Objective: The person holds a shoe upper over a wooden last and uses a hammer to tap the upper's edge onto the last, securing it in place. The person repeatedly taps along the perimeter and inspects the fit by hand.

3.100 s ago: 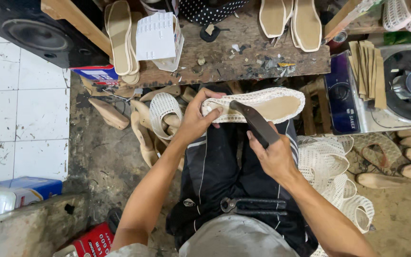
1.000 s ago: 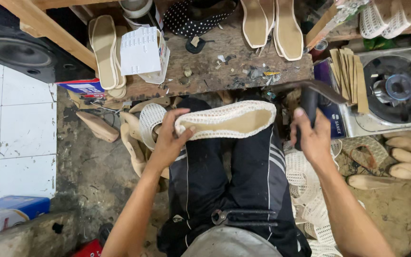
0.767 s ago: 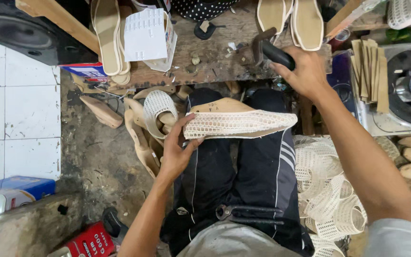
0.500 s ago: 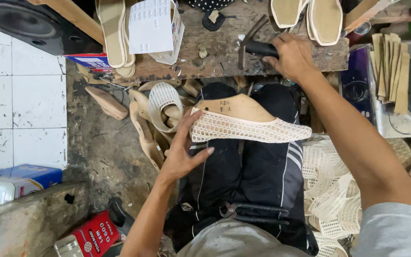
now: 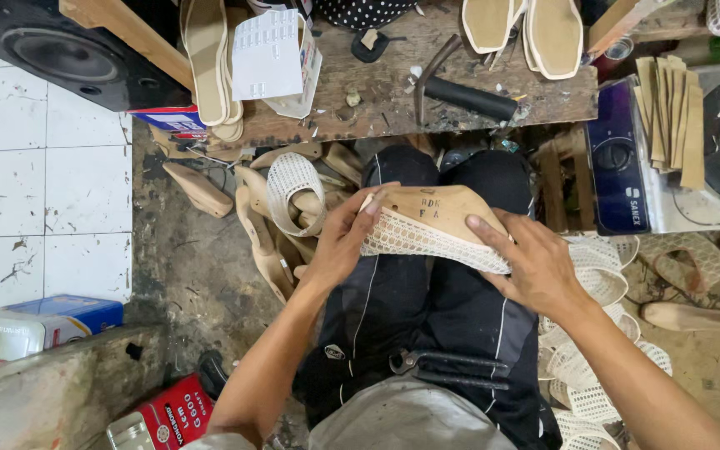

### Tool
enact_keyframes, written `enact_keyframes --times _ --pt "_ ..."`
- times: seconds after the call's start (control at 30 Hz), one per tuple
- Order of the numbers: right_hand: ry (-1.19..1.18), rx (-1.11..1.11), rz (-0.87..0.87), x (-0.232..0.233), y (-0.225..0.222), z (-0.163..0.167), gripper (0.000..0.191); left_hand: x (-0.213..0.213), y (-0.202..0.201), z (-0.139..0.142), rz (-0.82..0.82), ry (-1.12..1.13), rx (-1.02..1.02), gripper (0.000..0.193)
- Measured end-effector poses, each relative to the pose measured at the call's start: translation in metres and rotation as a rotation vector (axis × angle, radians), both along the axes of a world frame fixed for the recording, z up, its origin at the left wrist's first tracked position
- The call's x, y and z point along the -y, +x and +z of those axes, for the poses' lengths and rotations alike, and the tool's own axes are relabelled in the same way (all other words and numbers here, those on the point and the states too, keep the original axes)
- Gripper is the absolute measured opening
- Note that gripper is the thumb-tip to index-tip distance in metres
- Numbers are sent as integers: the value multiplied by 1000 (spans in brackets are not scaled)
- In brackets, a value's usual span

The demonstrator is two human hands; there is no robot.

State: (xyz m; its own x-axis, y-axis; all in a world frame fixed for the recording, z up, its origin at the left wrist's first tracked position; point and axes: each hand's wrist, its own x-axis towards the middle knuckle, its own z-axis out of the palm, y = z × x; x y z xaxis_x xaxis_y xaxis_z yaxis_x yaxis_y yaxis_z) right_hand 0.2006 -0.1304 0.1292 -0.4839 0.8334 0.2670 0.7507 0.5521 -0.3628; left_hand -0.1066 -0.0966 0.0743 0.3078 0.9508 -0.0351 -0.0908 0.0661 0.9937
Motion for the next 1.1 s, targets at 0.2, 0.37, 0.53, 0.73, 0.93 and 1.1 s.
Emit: enact_keyframes --times 0.2,0.37,0.53,0.73,0.93,1.1 --pt "15 -12 -14 2 12 -6 99 -7 16 -4 85 13 -27 50" --pt "-223 -301 -66 7 7 -5 95 -13 11 59 -122 -158 398 75" --pt "-618 -1056 -81 49 -35 -20 94 20 50 101 -89 139 390 113" --pt "-928 -1681 -274 84 -82 -46 97 17 85 85 -3 147 130 101" --pt "-921 -1776 -353 96 -87 -45 94 8 94 77 -87 60 143 96" --pt "-882 -1721 -348 96 -85 -50 93 8 98 71 -103 21 148 92"
